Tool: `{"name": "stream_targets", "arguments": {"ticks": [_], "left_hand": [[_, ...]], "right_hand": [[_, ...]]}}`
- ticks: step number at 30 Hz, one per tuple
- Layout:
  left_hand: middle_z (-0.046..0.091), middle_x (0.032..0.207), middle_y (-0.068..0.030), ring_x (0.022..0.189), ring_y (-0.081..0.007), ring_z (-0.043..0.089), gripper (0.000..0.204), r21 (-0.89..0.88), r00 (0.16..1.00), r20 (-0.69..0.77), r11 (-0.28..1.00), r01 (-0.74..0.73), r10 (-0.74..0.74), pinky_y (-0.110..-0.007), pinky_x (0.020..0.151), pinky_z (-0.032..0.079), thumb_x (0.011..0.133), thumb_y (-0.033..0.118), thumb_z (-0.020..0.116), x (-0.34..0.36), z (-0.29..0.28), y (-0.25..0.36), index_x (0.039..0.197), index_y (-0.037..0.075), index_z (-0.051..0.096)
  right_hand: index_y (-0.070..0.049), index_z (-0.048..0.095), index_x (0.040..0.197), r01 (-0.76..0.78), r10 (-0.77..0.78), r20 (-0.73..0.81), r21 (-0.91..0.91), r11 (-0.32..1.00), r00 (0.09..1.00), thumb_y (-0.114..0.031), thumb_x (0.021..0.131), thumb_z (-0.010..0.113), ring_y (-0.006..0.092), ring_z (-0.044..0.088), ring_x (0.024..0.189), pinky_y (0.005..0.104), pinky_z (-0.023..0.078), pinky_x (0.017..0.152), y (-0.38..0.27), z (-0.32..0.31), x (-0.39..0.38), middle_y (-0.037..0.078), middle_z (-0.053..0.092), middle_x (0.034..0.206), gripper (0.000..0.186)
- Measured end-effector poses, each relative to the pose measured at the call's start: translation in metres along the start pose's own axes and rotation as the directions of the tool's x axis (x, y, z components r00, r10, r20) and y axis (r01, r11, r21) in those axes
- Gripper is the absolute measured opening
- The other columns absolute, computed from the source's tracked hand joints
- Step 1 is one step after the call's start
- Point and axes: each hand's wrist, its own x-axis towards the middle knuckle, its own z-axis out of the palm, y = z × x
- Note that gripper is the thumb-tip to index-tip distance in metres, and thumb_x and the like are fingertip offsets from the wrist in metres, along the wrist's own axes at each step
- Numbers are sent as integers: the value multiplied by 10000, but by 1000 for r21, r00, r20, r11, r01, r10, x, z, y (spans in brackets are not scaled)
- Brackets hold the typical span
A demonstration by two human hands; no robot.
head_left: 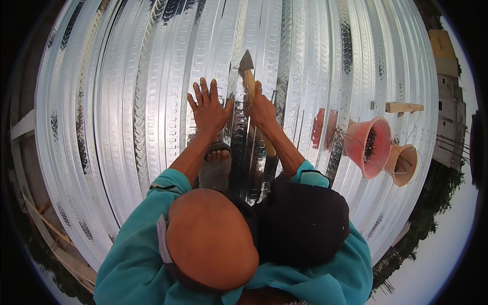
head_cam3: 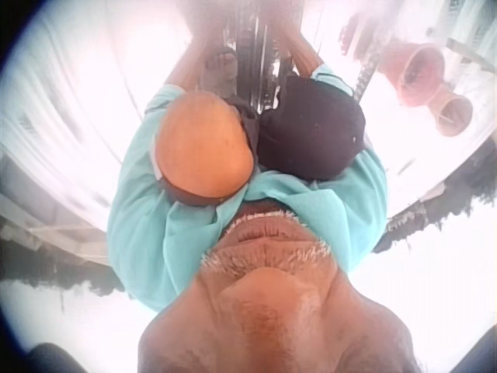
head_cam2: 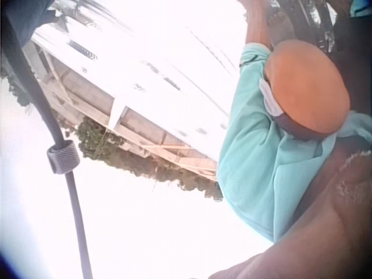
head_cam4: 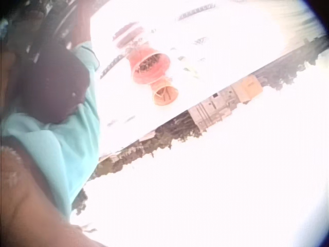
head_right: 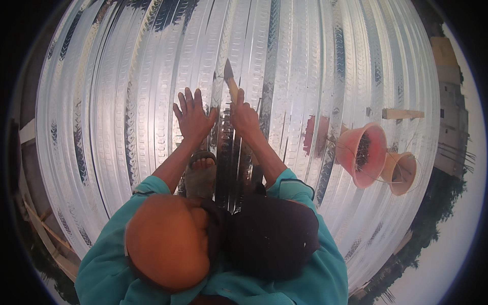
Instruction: The person hammers nails into corrugated metal roof sheets to secure them to the roof structure. They repeatedly pick nails from a bucket and drive them into the sheet seams using a hammer. Other workers are visible nearby on the roof.
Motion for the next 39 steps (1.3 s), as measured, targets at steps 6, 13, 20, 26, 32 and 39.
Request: {"name": "stream_targets", "arguments": {"ticks": [6,13,20,26,32,39], "left_hand": [[271,1632,-267,1538,-458,171,870,42,998,-68,999,14,-11,-649,1212,112,880,498,662,6,-1,-21,1556,45,354],[228,1645,-274,1546,-462,131,871,16,1000,-18,1000,1,-1,-648,1216,90,887,496,650,1,-2,-7,1565,45,340],[235,1640,-275,1539,-467,146,874,43,999,-21,999,33,-33,-659,1210,95,874,472,664,-4,-1,-21,1565,45,340],[223,1645,-272,1542,-469,126,878,15,1000,24,1000,-2,2,-663,1209,94,877,480,656,-1,-2,-2,1568,45,331],[198,1655,-262,1551,-456,99,890,74,999,21,997,26,-28,-651,1218,74,870,463,665,-3,-5,-18,1575,49,314],[306,1615,-236,1527,-402,222,676,-101,998,48,994,-32,37,-579,1223,153,874,294,676,27,-13,15,1495,127,467]], "right_hand": [[77,329,1486,44,-33,-78,142,989,996,-225,1018,574,484,695,757,573,547,630,-48,-29,31,332,687,954,608],[35,297,1474,-44,44,-2,-54,998,999,-247,1005,573,505,692,706,573,556,610,-12,5,3,349,686,902,613],[116,335,1467,184,-174,-215,24,983,961,-229,995,612,436,679,627,516,542,530,-56,-29,42,282,664,831,647],[99,294,1480,-50,48,-25,-91,995,999,-243,988,608,464,689,685,533,551,577,-18,-1,5,312,678,882,676],[55,315,1452,-303,285,312,12,953,907,-247,955,630,467,696,759,543,549,684,-24,-31,-2,286,694,823,662],[22,492,1383,-419,234,487,315,852,842,-305,885,713,452,677,1019,494,535,899,59,-119,-103,300,684,1093,635]]}}
